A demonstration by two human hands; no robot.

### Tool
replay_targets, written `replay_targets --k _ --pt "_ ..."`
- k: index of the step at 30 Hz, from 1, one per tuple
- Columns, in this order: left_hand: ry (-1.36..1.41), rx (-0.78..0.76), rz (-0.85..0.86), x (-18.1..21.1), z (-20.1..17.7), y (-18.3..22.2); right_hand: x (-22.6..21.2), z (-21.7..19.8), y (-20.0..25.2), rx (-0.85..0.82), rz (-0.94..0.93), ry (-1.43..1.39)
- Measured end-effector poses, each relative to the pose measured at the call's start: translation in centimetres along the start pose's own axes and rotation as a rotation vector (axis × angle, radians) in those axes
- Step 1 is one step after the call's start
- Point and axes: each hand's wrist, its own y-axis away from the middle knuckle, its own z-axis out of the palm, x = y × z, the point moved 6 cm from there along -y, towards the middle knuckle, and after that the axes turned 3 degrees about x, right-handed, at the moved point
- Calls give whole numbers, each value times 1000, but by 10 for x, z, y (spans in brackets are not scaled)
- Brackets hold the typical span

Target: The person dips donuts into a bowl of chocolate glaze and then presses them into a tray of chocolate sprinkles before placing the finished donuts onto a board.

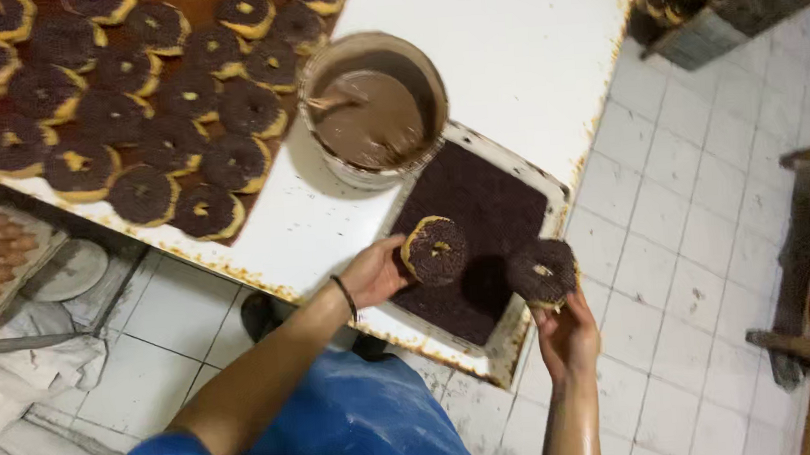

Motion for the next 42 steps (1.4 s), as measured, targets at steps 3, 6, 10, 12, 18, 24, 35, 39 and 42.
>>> replay_targets --k 3,6,10,12,18,24,35,39,42 --pt "229 -14 -20 26 -6 43 14 10 -2 27 40 -236" --pt "327 2 77 63 -39 93 31 57 -8 39 47 -215" --pt "364 43 234 106 -119 176 68 167 -15 -161 102 -200" --pt "377 141 308 138 -175 221 92 231 -11 -99 168 -242" --pt "613 449 481 152 -327 359 165 424 -45 -204 342 -286" --pt "740 765 485 177 -385 423 237 560 -171 -268 208 368" --pt "762 826 522 284 -401 369 347 661 -403 -368 187 990" --pt "769 743 526 326 -397 345 323 691 -402 -432 -240 1592" --pt "751 609 531 364 -389 319 307 709 -383 -359 -279 1877"
